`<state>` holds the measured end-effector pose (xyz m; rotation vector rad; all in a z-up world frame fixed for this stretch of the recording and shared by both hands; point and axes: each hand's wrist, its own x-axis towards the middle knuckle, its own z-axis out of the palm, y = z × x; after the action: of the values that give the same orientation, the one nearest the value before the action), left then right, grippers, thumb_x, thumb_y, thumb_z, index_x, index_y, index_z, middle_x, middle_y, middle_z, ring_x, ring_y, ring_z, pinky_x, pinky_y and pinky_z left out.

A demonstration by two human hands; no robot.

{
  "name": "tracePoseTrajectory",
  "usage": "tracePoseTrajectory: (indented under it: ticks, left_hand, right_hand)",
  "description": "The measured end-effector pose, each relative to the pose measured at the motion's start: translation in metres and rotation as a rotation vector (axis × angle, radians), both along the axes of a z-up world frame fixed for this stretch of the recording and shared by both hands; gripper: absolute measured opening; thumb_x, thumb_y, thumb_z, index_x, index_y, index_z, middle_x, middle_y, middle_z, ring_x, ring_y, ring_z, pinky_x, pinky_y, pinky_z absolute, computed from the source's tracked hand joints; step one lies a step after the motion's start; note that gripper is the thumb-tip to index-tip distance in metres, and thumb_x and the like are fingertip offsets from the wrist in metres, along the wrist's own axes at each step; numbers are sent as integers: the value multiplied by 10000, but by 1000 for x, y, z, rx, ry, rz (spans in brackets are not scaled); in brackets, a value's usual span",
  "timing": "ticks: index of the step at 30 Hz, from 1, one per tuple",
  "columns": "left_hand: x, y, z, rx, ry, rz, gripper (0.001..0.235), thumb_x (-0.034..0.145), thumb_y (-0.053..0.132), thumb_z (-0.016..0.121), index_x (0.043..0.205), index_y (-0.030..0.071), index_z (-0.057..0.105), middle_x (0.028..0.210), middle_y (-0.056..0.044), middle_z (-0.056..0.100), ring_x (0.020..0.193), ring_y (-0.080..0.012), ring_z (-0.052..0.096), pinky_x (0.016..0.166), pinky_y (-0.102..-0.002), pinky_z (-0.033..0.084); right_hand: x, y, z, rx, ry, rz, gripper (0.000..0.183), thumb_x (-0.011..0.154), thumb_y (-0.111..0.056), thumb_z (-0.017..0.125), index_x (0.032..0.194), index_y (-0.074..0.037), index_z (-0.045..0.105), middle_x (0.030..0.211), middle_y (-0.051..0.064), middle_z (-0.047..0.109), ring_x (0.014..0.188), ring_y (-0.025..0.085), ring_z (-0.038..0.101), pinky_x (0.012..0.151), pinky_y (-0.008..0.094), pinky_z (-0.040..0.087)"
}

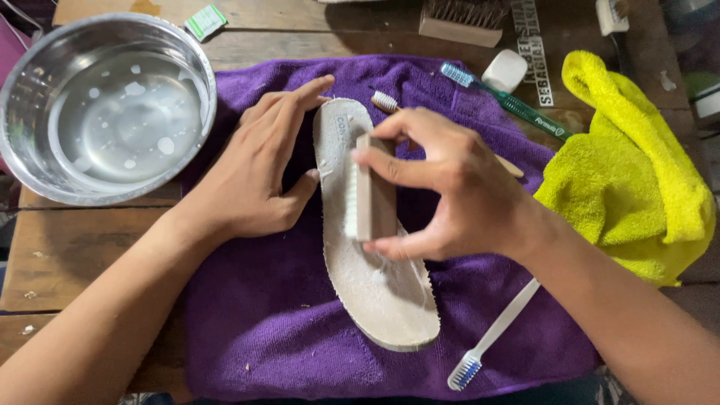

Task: The person scrubs a white shoe insole with a brush and soapy water, then wipes it with a yellow cloth. The insole is placed on a purple towel on a wooden table.

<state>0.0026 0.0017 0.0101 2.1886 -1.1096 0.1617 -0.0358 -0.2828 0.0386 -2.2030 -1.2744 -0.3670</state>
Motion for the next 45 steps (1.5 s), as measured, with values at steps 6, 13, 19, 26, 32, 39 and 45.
tracePoseTrajectory:
  ticks: [6, 13, 19, 26, 32, 39, 45]
  left_hand:
    - [0, 2, -4, -13, 3, 4, 926, 843, 140, 639, 1700, -1, 319, 1618, -240, 568, 1466, -415, 537, 1289, -553, 343]
    - [1, 2, -5, -26, 13, 18, 894, 879, 162, 647, 1704, 18, 336, 1593, -223, 605, 1453, -395, 544, 1266, -530, 353]
    - [2, 1, -11, -43, -32, 26, 884, 874, 151, 676, 1688, 8, 363, 1574, -231, 619, 1447, -414, 554, 1281, -531, 356]
    - [2, 2, -11, -54, -7, 19, 908, 868, 189, 666, 1699, 12, 346, 1577, -222, 612, 1462, -397, 550, 1269, -523, 346]
    - [7, 0, -12, -36, -30, 15, 863, 880, 209, 655, 1672, -4, 385, 1648, -220, 560, 1505, -397, 531, 1292, -534, 324]
    - [7, 3, -14, -41, 4, 14, 869, 912, 216, 656, 1699, 5, 354, 1721, -213, 503, 1588, -388, 480, 1321, -536, 294]
    - [7, 3, -20, -39, 4, 27, 977, 934, 246, 664, 1752, -12, 195, 1720, -212, 495, 1547, -358, 523, 1301, -513, 323]
  right_hand:
    - [-28, -2, 19, -131, 131, 127, 841, 771, -521, 1062, 1397, -96, 695, 1307, 256, 678, 1102, 403, 726, 951, 524, 563]
    - [-2, -10, 1, -49, -30, -34, 865, 848, -500, 1032, 1496, -43, 685, 1463, 296, 699, 1354, 447, 720, 1130, 565, 555]
    - [8, 0, -13, -19, -77, -157, 864, 924, -480, 978, 1583, -46, 626, 1484, 330, 624, 1363, 470, 671, 1191, 616, 548]
    - [1, 3, 2, -123, -104, -104, 796, 883, -472, 986, 1475, -45, 669, 1408, 305, 645, 1289, 477, 665, 1084, 596, 536]
    - [-22, 1, 25, -165, 13, 40, 868, 775, -525, 1042, 1421, -67, 686, 1309, 276, 670, 1148, 437, 700, 1014, 590, 570]
    - [21, 0, 36, -121, 22, 104, 845, 808, -499, 1021, 1452, -53, 703, 1418, 277, 710, 1278, 430, 735, 1133, 562, 560]
    - [53, 18, 11, -65, -154, -155, 816, 835, -511, 1050, 1399, -11, 737, 1366, 252, 692, 1234, 402, 723, 1058, 498, 586]
